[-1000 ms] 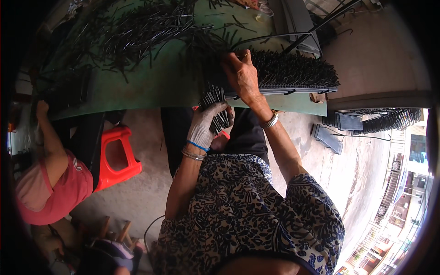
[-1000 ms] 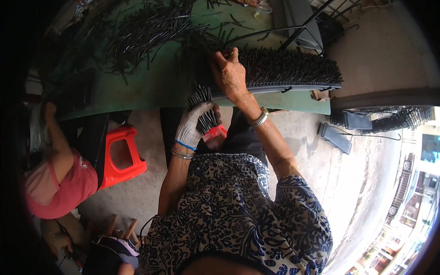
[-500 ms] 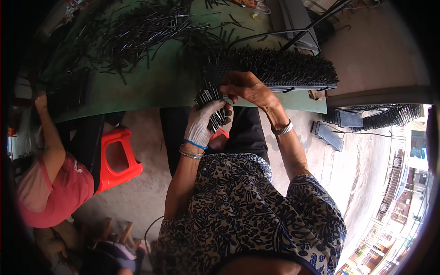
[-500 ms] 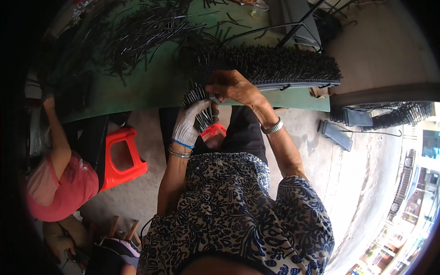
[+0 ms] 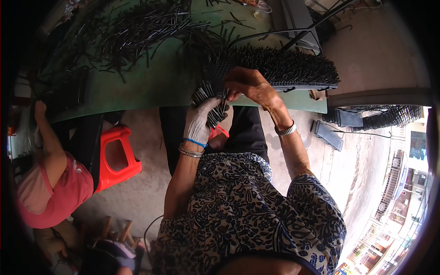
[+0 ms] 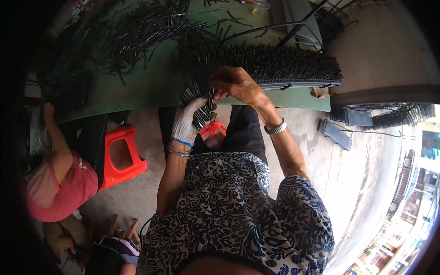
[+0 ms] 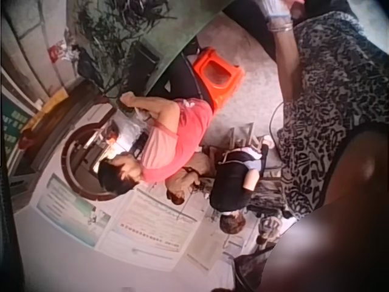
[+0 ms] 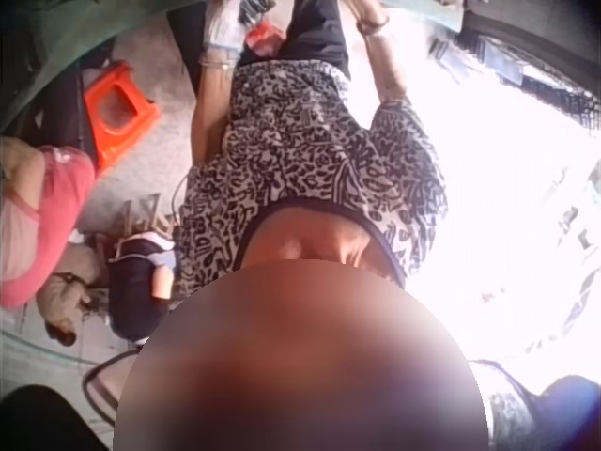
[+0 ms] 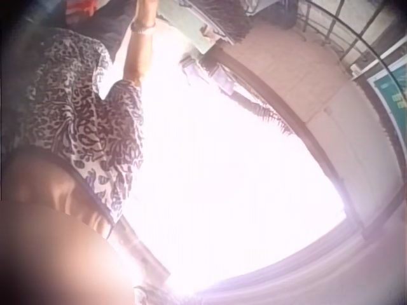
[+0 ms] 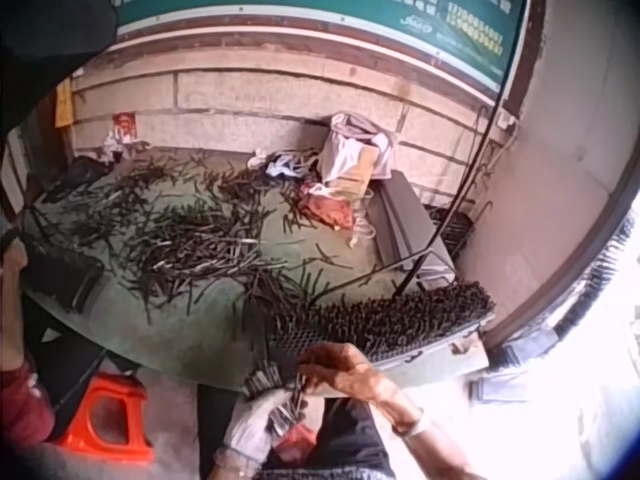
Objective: Insert bundles of bristles into a plastic brush base using a manual tool.
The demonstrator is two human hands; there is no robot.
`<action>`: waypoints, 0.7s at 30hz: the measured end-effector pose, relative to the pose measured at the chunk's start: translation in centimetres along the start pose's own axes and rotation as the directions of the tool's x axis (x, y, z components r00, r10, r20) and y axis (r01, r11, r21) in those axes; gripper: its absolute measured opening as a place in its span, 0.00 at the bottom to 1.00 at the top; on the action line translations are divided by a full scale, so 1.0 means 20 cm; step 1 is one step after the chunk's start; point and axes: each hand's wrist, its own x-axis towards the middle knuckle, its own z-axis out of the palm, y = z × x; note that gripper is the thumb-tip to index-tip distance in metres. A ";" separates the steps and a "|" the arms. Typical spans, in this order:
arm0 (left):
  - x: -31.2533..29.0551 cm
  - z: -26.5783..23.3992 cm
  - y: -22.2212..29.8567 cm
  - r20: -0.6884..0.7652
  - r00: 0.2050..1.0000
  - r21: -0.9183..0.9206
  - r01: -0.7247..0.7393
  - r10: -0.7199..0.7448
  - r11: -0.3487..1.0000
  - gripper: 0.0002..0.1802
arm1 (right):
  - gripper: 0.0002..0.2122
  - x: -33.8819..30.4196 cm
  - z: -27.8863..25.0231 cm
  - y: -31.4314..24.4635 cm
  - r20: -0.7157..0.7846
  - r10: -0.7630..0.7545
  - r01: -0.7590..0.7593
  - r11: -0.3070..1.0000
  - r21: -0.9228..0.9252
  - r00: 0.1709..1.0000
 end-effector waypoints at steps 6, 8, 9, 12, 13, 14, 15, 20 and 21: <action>0.01 -0.01 0.01 -0.106 0.994 -0.008 0.005 -0.006 1.000 0.07 | 0.05 -0.01 -0.03 0.00 -0.112 -0.118 0.121 0.992 0.023 0.987; 0.00 0.00 0.01 -0.130 0.991 -0.032 -0.001 -0.003 0.999 0.06 | 0.04 -0.01 -0.04 -0.02 -0.223 -0.293 0.297 0.955 -0.016 0.930; -0.02 0.02 0.02 -0.131 0.991 -0.054 -0.033 0.025 0.998 0.06 | 0.04 0.01 -0.04 -0.03 -0.224 -0.291 0.295 0.955 -0.016 0.930; -0.04 0.02 0.00 -0.129 0.990 -0.087 -0.065 0.054 0.994 0.07 | 0.03 0.08 -0.07 -0.02 -0.438 -0.392 0.296 0.916 -0.272 0.809; -0.04 0.02 -0.01 -0.126 0.991 -0.099 -0.067 0.054 0.993 0.08 | 0.03 0.11 -0.08 -0.01 -0.438 -0.391 0.296 0.916 -0.272 0.809; -0.04 0.02 -0.01 -0.127 0.990 -0.100 -0.067 0.054 0.993 0.08 | 0.03 0.13 -0.09 0.00 -0.446 -0.415 0.287 0.900 -0.328 0.793; -0.04 0.02 -0.01 -0.130 0.990 -0.109 -0.062 0.047 0.992 0.08 | 0.03 0.15 -0.10 0.01 -0.453 -0.440 0.276 0.881 -0.383 0.776; -0.02 0.00 -0.03 -0.101 0.994 -0.157 -0.055 0.039 0.986 0.09 | 0.02 0.23 -0.09 0.08 -0.415 -0.494 0.311 0.846 -0.433 0.764; -0.02 -0.01 -0.03 -0.093 0.995 -0.160 -0.051 0.036 0.986 0.09 | 0.02 0.24 -0.09 0.09 -0.403 -0.515 0.319 0.829 -0.459 0.757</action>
